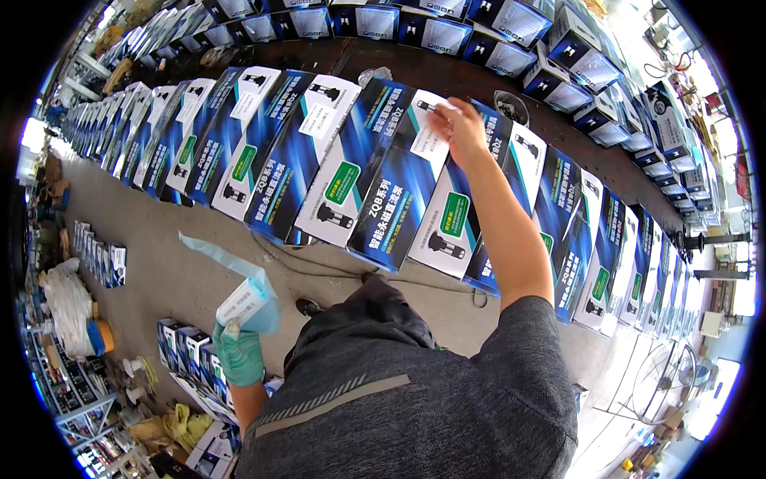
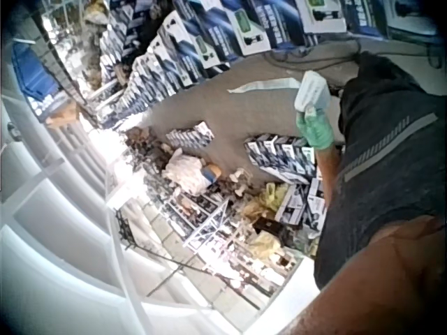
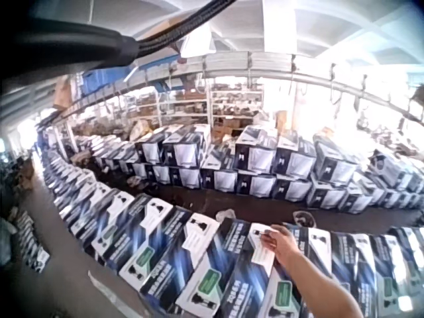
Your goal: The person stands in a warehouse aisle and applies white labels to a row of blue and white product boxes. They hold a roll of labels in their left hand and use their right hand to peel and stick each label onto the top surface of the boxes. The person moves along the row, repeating the process for multiple boxes.
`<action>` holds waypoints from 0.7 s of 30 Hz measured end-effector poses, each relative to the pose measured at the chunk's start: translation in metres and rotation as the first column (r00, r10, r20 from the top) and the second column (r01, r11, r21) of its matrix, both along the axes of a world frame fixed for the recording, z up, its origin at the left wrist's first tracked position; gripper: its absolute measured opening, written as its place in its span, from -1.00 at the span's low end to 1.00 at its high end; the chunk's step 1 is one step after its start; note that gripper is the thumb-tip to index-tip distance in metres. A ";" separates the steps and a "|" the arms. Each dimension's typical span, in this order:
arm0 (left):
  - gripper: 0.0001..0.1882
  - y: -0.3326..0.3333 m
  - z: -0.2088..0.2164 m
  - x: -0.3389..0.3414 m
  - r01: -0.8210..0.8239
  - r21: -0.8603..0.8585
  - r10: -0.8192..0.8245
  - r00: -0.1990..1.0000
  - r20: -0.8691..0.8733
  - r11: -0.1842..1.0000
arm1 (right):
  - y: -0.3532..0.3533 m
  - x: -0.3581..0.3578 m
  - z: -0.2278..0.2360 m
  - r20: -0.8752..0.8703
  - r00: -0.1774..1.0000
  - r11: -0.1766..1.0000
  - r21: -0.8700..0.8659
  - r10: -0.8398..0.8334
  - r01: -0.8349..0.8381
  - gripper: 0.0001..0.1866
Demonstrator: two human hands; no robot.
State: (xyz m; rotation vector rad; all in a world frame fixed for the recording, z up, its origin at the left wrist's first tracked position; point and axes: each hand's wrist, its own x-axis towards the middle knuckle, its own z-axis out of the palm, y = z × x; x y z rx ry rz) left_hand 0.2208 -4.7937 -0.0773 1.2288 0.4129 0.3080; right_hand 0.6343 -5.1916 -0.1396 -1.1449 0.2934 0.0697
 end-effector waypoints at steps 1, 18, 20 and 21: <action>-0.47 -0.003 0.001 0.004 0.056 -0.036 -0.057 0.998 -0.015 0.998 | -0.007 0.008 -0.010 0.062 0.995 0.987 -0.135 -0.076 0.084 -0.61; -0.47 -0.063 0.008 -0.023 0.291 0.261 -0.340 0.925 0.167 0.920 | 0.129 -0.312 0.129 0.231 0.542 0.569 -0.545 0.808 -0.616 -0.64; -0.46 -0.070 0.008 -0.036 0.305 0.222 -0.343 0.926 0.158 0.926 | 0.125 -0.327 0.126 0.263 0.537 0.579 -0.566 0.801 -0.587 -0.68; -0.44 -0.072 0.005 -0.041 0.344 0.132 -0.362 0.919 0.157 0.930 | 0.122 -0.334 0.125 0.276 0.538 0.585 -0.577 0.797 -0.570 -0.70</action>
